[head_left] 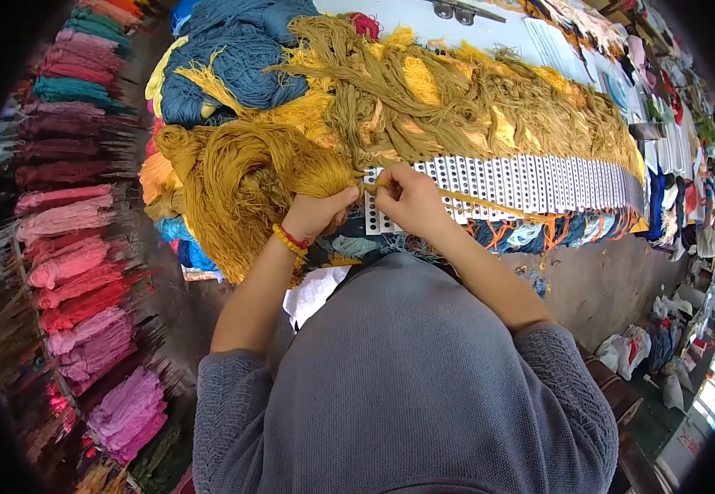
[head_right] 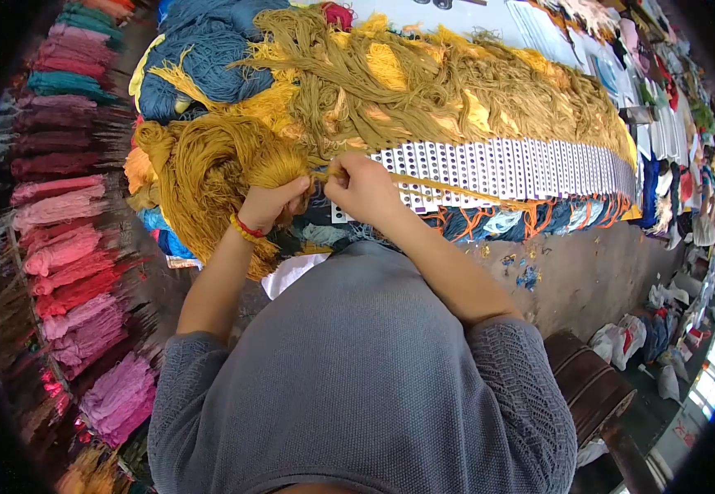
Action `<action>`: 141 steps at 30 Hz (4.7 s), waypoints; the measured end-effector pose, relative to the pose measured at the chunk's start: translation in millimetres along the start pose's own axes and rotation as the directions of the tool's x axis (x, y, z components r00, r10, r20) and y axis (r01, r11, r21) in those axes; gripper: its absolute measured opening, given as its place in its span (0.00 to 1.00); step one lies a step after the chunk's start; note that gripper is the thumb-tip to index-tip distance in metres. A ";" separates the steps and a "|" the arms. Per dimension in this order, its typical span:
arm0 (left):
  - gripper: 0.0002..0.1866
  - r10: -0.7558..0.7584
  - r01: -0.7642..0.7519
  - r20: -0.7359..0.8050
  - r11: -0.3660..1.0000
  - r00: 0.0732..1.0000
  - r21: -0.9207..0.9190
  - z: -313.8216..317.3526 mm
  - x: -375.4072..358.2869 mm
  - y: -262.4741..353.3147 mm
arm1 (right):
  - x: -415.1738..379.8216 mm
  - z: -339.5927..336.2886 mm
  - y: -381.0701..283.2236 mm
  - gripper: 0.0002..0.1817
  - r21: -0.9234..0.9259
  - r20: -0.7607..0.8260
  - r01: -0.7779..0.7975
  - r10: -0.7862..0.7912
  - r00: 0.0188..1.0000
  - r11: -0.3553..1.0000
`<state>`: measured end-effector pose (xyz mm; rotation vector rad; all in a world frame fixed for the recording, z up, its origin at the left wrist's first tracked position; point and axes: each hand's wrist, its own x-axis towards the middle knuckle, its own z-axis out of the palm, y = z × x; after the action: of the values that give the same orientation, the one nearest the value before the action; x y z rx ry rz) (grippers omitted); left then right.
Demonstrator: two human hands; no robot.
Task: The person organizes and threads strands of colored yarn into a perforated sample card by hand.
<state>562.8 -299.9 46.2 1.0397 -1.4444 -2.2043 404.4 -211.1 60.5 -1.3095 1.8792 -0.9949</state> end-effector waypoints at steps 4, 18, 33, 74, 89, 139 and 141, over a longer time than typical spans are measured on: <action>0.08 -0.039 0.039 -0.001 0.999 0.999 -0.006 -4.6 1.9 -6.0 | -0.4 3.0 -7.4 0.07 0.109 0.042 0.033 -0.038 0.998 0.994; 0.06 0.421 -0.408 0.044 0.841 0.906 0.355 1.7 -1.4 -5.8 | 5.8 2.2 -9.1 0.07 -0.013 0.060 0.092 -0.091 0.994 0.996; 0.08 0.075 -0.104 -0.321 0.992 0.944 -0.072 -44.0 -21.4 40.7 | 10.5 -22.2 33.4 0.07 -0.358 0.155 0.094 -0.040 0.987 0.929; 0.13 -0.212 0.244 0.120 0.844 0.970 -0.477 -41.3 44.6 -11.8 | 21.9 -93.3 120.9 0.09 0.438 -0.194 -0.247 0.359 0.913 0.864; 0.12 -0.611 0.624 0.140 0.778 0.779 -0.073 -8.4 92.7 -76.3 | 70.1 29.4 139.5 0.09 -0.316 0.097 0.121 -0.094 0.991 0.941; 0.16 -0.313 0.308 0.005 0.939 0.950 0.153 13.6 108.7 -109.9 | 43.6 36.3 109.1 0.12 -0.288 0.109 -0.208 0.247 0.963 0.935; 0.17 -0.282 0.267 -0.010 0.897 0.959 0.352 4.9 102.7 -105.3 | 40.5 32.5 104.1 0.15 -0.316 0.137 -0.251 0.306 0.942 0.915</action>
<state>502.1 -311.5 -87.3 1.3992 -1.8602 -2.2089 369.9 -234.0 -48.2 -1.2004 2.0511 -0.4426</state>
